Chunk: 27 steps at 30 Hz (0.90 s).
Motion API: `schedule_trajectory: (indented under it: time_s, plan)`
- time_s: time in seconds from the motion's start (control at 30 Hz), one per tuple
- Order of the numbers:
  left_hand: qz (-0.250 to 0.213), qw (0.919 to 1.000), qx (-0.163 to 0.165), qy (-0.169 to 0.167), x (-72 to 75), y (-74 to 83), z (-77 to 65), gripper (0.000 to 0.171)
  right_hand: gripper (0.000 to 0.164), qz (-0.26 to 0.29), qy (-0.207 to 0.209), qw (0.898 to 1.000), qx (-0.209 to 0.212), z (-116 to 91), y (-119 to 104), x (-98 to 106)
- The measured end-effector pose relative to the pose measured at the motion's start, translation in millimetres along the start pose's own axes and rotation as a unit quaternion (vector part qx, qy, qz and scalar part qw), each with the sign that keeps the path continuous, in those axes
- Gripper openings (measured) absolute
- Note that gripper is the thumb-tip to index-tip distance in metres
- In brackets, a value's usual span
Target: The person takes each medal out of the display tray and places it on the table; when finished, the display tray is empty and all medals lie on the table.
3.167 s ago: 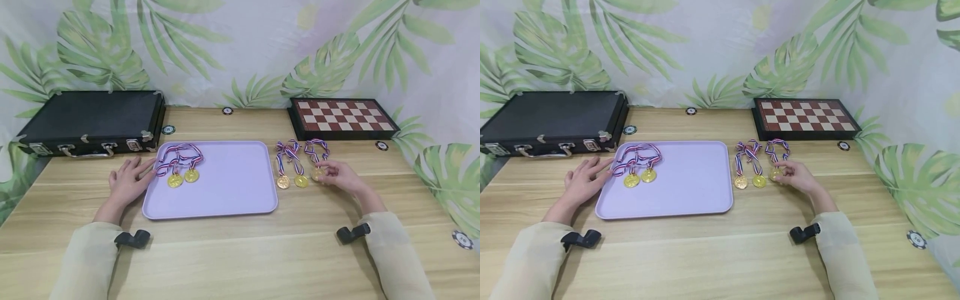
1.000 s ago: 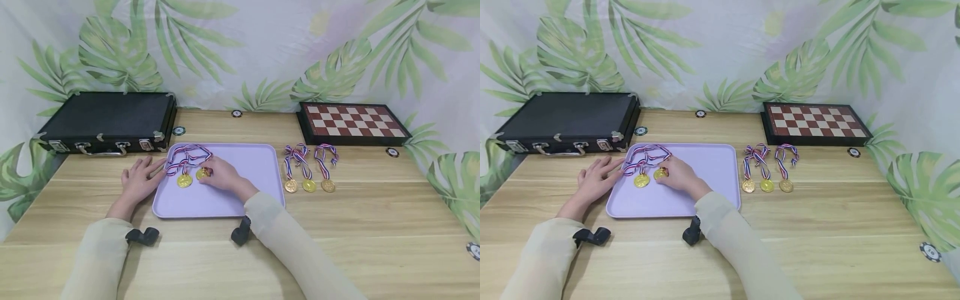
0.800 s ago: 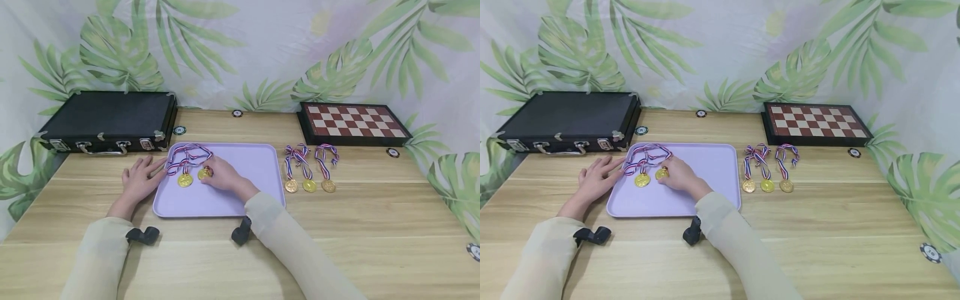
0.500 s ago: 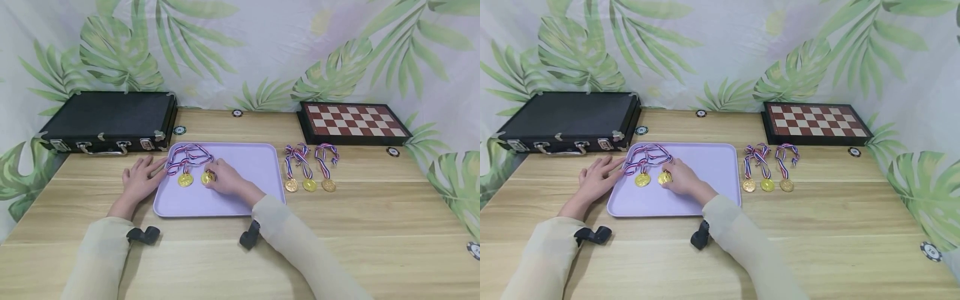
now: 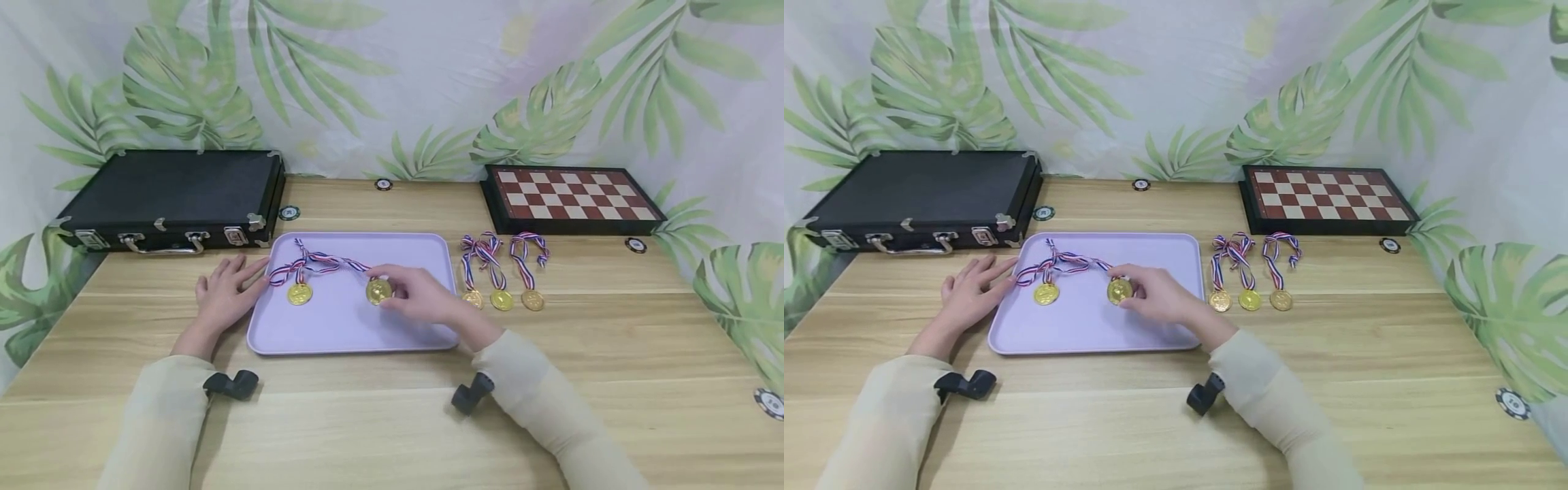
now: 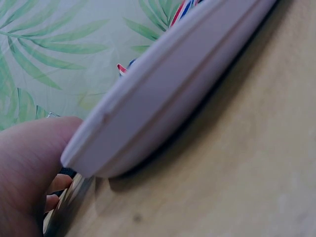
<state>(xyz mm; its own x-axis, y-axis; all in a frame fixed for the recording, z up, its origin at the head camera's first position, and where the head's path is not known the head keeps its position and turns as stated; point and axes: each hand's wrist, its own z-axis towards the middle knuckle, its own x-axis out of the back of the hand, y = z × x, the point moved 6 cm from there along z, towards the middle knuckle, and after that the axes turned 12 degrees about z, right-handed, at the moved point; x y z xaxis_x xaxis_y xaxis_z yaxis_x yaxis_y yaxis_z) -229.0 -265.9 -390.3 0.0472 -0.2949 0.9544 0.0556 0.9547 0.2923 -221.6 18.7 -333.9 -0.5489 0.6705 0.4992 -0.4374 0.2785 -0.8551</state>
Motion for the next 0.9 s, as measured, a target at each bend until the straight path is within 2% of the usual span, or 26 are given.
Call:
schedule_trajectory:
  time_s: [0.17,0.23,0.4,0.5,0.7,0.8,0.9]
  plan:
    - [-0.003,1.0000,0.002,-0.003,-0.5,0.9,-0.1,0.053,0.051,0.063,0.041,0.996,0.044,-23.2,-25.3,44.9]
    - [-0.006,1.0000,0.001,-0.004,-0.4,1.2,-0.6,0.052,0.050,0.078,0.062,0.992,0.078,-35.6,-37.2,63.5]
    - [-0.014,0.9999,-0.008,0.002,0.9,2.1,-1.0,0.052,0.050,0.105,0.114,0.971,0.181,-72.7,-67.1,107.2]
    - [-0.015,0.9998,-0.011,0.005,1.4,1.6,-0.6,0.052,0.050,0.137,0.135,0.956,0.220,-96.2,-80.4,131.6]
    - [-0.010,0.9999,-0.012,0.003,1.0,0.0,0.4,0.052,0.051,0.196,0.205,0.938,0.199,-143.3,-86.5,177.6]
    - [-0.012,0.9999,-0.012,0.000,0.4,-0.1,0.7,0.052,0.051,0.212,0.243,0.929,0.179,-161.1,-80.2,198.6]
    - [-0.013,0.9999,-0.009,-0.002,-0.5,-0.4,0.6,0.052,0.050,0.228,0.272,0.921,0.159,-170.3,-68.7,217.7]
